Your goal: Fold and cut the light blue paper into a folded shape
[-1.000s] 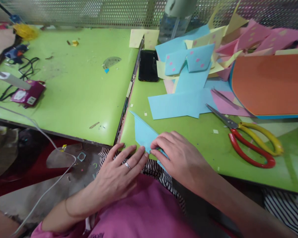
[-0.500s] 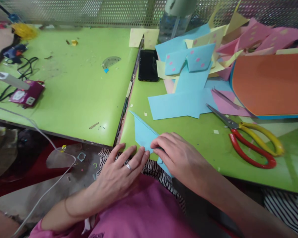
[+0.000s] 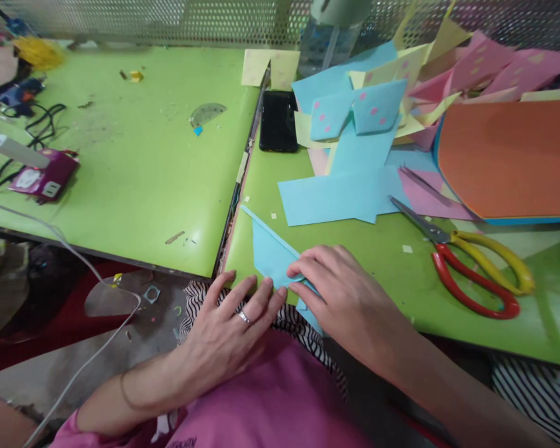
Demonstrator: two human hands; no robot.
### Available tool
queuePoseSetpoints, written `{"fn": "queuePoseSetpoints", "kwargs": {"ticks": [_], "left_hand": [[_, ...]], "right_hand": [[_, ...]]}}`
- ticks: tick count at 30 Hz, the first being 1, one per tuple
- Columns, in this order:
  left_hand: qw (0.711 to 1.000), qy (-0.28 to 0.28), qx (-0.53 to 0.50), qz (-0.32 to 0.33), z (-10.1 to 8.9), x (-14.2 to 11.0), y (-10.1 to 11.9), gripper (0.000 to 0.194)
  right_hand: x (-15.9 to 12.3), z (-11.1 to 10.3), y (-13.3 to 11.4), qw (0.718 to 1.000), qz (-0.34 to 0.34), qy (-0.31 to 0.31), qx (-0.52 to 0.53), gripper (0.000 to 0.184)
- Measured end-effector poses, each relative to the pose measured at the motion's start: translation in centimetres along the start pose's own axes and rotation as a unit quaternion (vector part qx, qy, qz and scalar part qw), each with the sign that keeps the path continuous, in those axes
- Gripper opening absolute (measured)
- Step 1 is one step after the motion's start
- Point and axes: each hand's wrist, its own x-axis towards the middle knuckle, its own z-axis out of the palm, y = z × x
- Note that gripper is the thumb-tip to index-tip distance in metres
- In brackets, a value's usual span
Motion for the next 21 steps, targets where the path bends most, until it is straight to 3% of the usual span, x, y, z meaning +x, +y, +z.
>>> {"fn": "queuePoseSetpoints", "kwargs": {"ticks": [13, 17, 21], "left_hand": [[0.999, 0.037, 0.0, -0.006, 0.7, -0.1, 0.1, 0.05], [0.999, 0.033, -0.001, -0.006, 0.7, -0.1, 0.1, 0.049], [0.999, 0.039, -0.006, -0.007, 0.7, -0.1, 0.2, 0.051]], "right_hand": [[0.3, -0.5, 1.2, 0.998, 0.004, -0.055, 0.009, 0.021], [0.3, -0.9, 1.6, 0.994, -0.013, -0.101, -0.031, 0.025], [0.4, -1.1, 2.0, 0.995, -0.027, -0.094, -0.035, 0.014]]}}
